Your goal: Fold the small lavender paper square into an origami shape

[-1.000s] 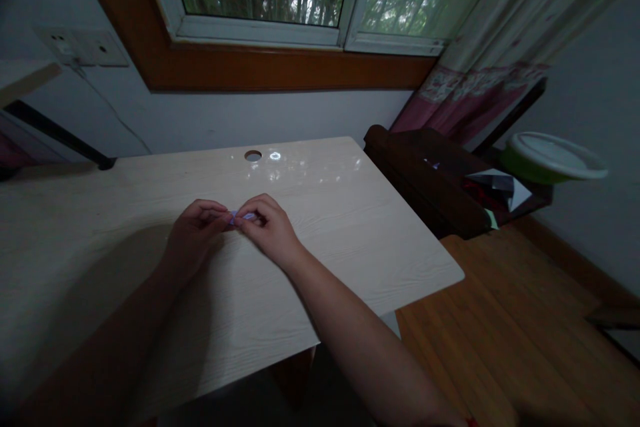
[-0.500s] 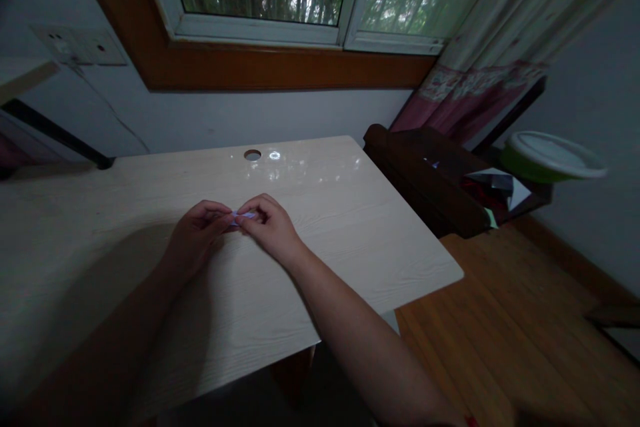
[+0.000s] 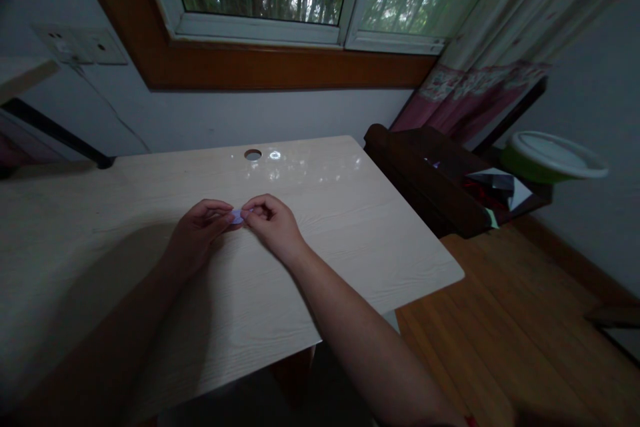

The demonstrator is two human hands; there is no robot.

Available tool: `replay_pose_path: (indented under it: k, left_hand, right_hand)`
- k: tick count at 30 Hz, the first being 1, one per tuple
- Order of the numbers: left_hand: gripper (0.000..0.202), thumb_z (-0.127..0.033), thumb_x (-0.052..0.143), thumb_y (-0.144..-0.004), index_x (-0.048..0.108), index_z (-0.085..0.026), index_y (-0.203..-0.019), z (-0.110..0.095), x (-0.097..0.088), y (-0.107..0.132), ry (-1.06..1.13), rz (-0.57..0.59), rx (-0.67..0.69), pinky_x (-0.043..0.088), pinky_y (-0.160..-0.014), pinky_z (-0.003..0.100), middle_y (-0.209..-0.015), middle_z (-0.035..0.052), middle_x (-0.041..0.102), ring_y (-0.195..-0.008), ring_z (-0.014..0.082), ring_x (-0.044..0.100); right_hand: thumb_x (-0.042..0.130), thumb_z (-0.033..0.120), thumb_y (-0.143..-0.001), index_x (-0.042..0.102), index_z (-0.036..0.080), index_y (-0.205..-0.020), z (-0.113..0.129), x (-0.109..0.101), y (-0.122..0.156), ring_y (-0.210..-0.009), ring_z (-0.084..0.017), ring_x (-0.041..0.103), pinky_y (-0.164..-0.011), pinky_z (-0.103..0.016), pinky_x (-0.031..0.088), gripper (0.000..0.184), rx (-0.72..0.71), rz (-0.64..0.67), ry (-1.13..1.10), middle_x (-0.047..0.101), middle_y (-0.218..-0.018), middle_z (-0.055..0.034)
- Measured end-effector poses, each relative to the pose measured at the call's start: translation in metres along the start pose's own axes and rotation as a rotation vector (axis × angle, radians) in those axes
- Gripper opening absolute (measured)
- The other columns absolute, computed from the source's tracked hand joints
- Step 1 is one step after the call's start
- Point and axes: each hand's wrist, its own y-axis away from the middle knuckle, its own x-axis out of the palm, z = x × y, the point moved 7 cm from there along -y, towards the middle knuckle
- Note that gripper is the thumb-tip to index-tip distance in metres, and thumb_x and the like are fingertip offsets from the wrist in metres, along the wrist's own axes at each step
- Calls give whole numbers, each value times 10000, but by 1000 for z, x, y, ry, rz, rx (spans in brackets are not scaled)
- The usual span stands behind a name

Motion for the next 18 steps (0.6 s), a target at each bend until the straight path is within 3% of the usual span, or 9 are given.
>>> replay_pose_path:
  k: [6,12,18]
  left_hand:
    - [296,-319,826,-729,675,-177,-941,2,6,1,51,46,-60,617,-861,381,-877,22,724,-828,176,731]
    - [321,-331,846,-703,670,-169,-918,2,11,4,82,91,-151,610,-837,376,-815,28,746,-780,187,738]
    - [301,-344,845,-699,675,-164,-872,2,8,3,64,60,-144,601,-833,375,-815,36,753,-775,191,736]
  right_hand:
    - [759,315,-755,670,200,-840,-2,-1,-1,-594,-103,513,-590,-248,424,168,1,-2,-7,572,-650,42]
    - [765,298,-760,683,198,-858,-2,0,-1,-626,-111,578,-621,-257,467,163,0,12,-54,621,-679,28]
    - [757,300,-764,687,229,-979,-5,0,-2,-753,-134,639,-752,-306,532,237,-10,24,-63,689,-837,0]
